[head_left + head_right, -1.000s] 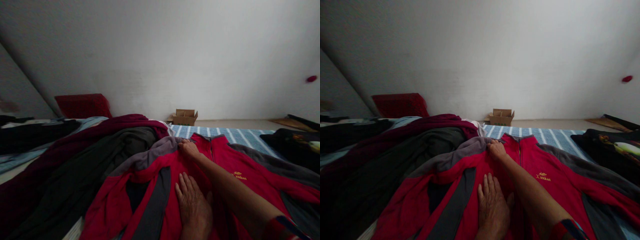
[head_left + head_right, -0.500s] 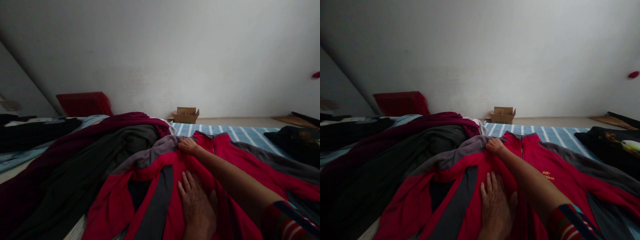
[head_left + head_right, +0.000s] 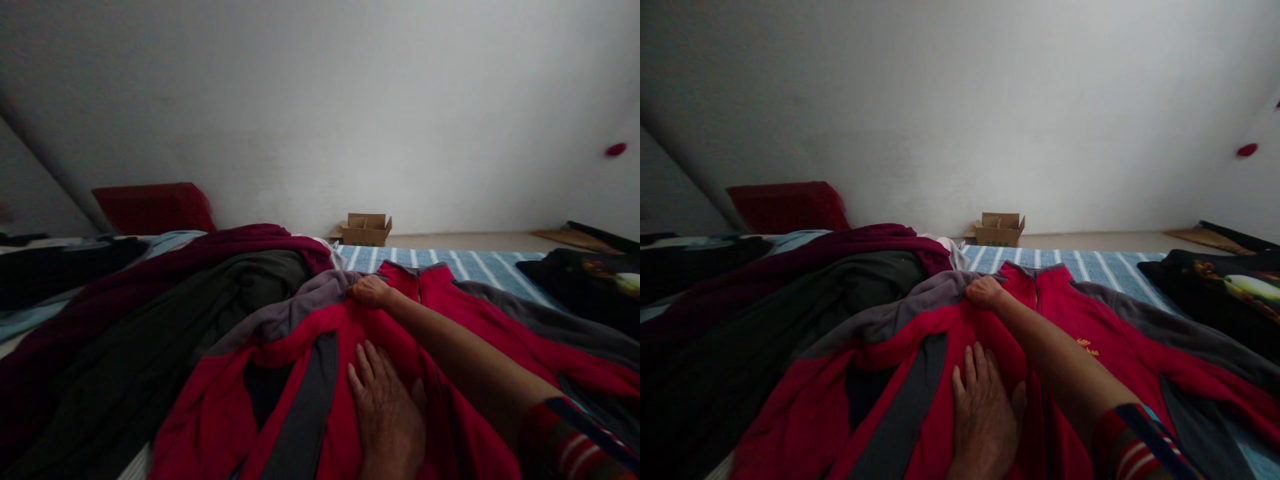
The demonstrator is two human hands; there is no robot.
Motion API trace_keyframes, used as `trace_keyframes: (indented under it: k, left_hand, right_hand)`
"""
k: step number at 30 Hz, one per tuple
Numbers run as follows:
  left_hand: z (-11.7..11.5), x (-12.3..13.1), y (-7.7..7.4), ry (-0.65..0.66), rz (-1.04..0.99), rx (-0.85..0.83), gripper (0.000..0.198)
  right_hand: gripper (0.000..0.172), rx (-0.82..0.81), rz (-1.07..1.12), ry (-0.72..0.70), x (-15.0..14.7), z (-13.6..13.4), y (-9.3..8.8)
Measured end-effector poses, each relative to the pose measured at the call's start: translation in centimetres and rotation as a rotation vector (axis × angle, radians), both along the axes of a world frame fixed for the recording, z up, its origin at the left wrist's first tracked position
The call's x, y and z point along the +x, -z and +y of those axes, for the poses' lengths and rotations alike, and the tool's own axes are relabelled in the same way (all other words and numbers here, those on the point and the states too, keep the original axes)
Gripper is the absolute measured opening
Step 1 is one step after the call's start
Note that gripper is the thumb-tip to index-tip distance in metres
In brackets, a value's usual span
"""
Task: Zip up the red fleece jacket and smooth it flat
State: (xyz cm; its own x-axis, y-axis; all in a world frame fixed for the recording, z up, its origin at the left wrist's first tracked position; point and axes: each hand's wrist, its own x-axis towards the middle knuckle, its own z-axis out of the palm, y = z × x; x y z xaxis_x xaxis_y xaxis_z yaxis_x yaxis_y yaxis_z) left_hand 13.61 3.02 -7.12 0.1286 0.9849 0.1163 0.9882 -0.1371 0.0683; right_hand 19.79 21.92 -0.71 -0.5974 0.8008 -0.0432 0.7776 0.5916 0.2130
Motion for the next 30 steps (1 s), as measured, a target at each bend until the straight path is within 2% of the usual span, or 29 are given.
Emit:
trace_keyframes:
  k: [7, 12, 21, 25, 30]
  left_hand:
    - [0.4, -0.2, -0.1, 0.013, 0.065, 0.031, 0.068]
    - [0.3, -0.1, -0.2, -0.004, 0.120, 0.021, 0.067]
    - [0.5, -0.1, -0.2, 0.012, 0.101, 0.001, 0.062]
    - [0.5, -0.1, -0.4, 0.015, 0.110, 0.035, 0.063]
    - [0.7, -0.1, -0.5, 0.017, 0.108, 0.042, 0.066]
  right_hand:
    - [0.034, 0.013, 0.062, 0.058, -0.6, 0.2, 0.4]
    - [0.035, 0.063, 0.164, 0.197, -1.2, -0.1, 1.6]
    - [0.034, 0.145, 0.371, 0.431, -0.9, -1.5, 3.6]
    - [0.035, 0.115, 0.450, 0.432, 0.1, -1.5, 4.4]
    - [0.035, 0.087, 0.500, 0.378, 1.3, -1.9, 4.0]
